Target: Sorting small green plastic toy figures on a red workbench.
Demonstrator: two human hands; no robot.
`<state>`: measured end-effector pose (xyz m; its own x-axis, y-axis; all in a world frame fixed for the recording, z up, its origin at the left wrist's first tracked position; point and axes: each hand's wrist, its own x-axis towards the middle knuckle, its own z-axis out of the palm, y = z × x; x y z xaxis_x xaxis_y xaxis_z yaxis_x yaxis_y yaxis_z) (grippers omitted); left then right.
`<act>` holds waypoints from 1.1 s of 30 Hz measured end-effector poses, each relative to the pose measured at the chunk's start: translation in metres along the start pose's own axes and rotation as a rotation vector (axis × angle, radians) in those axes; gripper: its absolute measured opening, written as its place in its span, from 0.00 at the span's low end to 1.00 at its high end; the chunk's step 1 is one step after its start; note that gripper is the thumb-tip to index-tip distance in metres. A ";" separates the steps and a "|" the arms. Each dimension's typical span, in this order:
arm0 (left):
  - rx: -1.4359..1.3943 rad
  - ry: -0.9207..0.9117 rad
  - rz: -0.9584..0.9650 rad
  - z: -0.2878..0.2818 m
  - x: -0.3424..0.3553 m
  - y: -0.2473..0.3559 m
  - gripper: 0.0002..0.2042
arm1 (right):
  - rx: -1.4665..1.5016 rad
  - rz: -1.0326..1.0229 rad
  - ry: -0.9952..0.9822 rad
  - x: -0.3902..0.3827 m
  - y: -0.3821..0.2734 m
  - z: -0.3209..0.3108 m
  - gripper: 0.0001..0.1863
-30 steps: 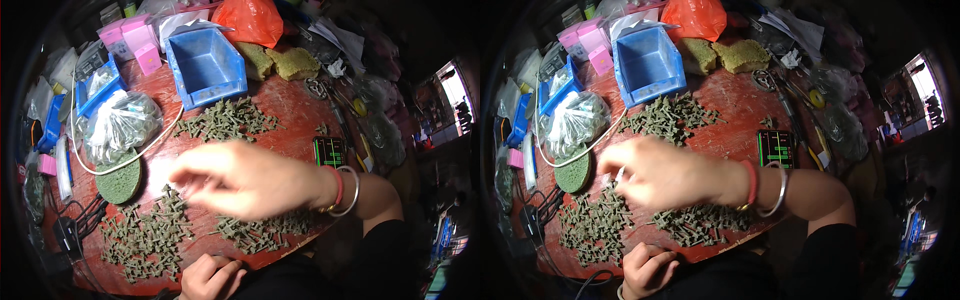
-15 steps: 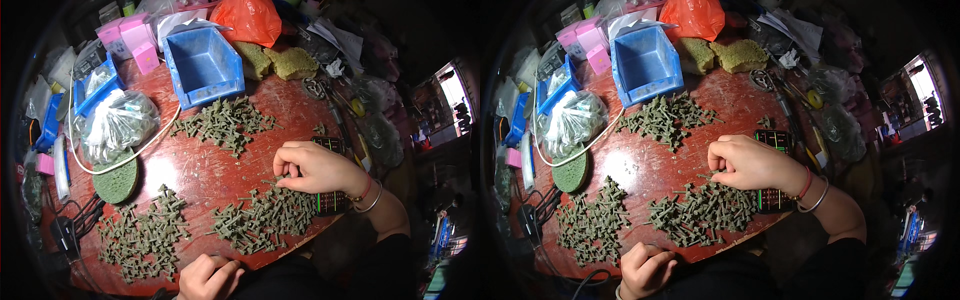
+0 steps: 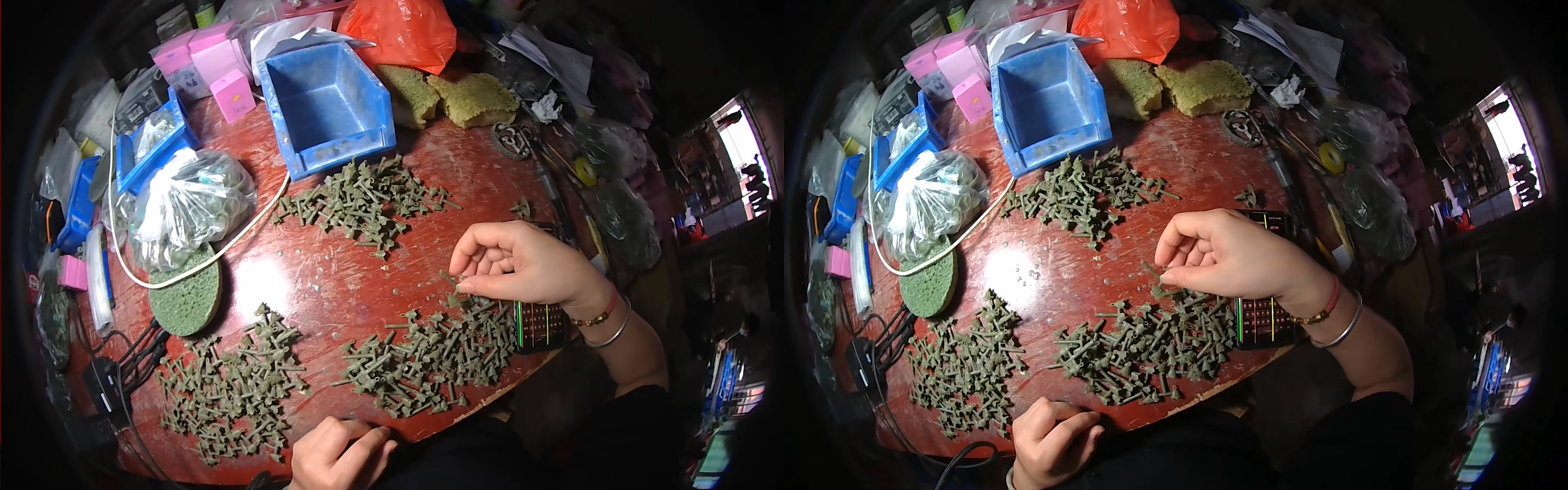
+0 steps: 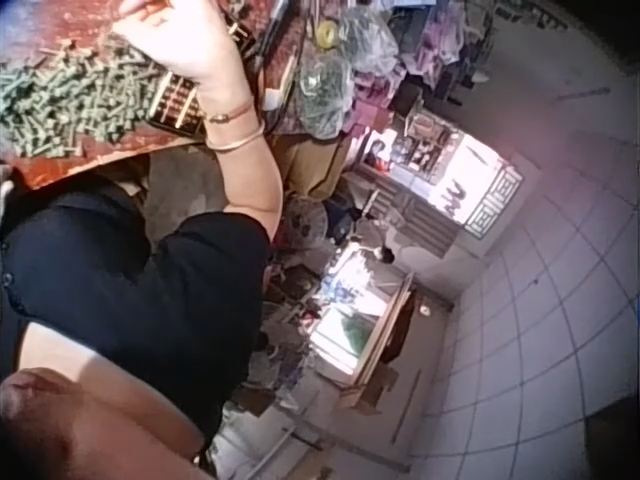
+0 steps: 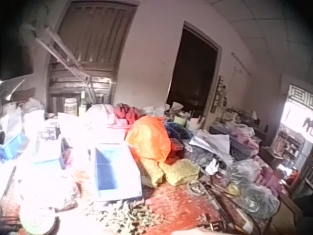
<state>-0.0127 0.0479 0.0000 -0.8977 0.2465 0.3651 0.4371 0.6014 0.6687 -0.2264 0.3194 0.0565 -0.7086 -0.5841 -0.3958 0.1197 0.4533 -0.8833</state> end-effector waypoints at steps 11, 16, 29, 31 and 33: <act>-0.035 -0.010 -0.008 -0.009 0.003 0.008 0.14 | 0.050 -0.009 0.033 0.005 -0.008 0.005 0.10; -0.025 -0.008 -0.007 -0.008 0.004 0.009 0.14 | 0.045 -0.090 0.063 0.005 0.000 0.010 0.11; -0.009 -0.019 -0.004 -0.008 0.004 0.008 0.14 | -0.508 -0.313 0.359 0.000 0.000 0.013 0.07; -0.015 -0.021 -0.012 -0.007 0.003 0.007 0.14 | -0.574 -0.311 0.329 0.002 0.006 0.011 0.07; -0.017 -0.021 -0.010 -0.007 0.004 0.008 0.14 | -0.571 -0.316 0.310 0.003 0.010 0.011 0.08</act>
<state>-0.0129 0.0481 0.0115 -0.9030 0.2568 0.3445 0.4288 0.5908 0.6835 -0.2197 0.3144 0.0441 -0.8239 -0.5663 0.0214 -0.4460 0.6248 -0.6409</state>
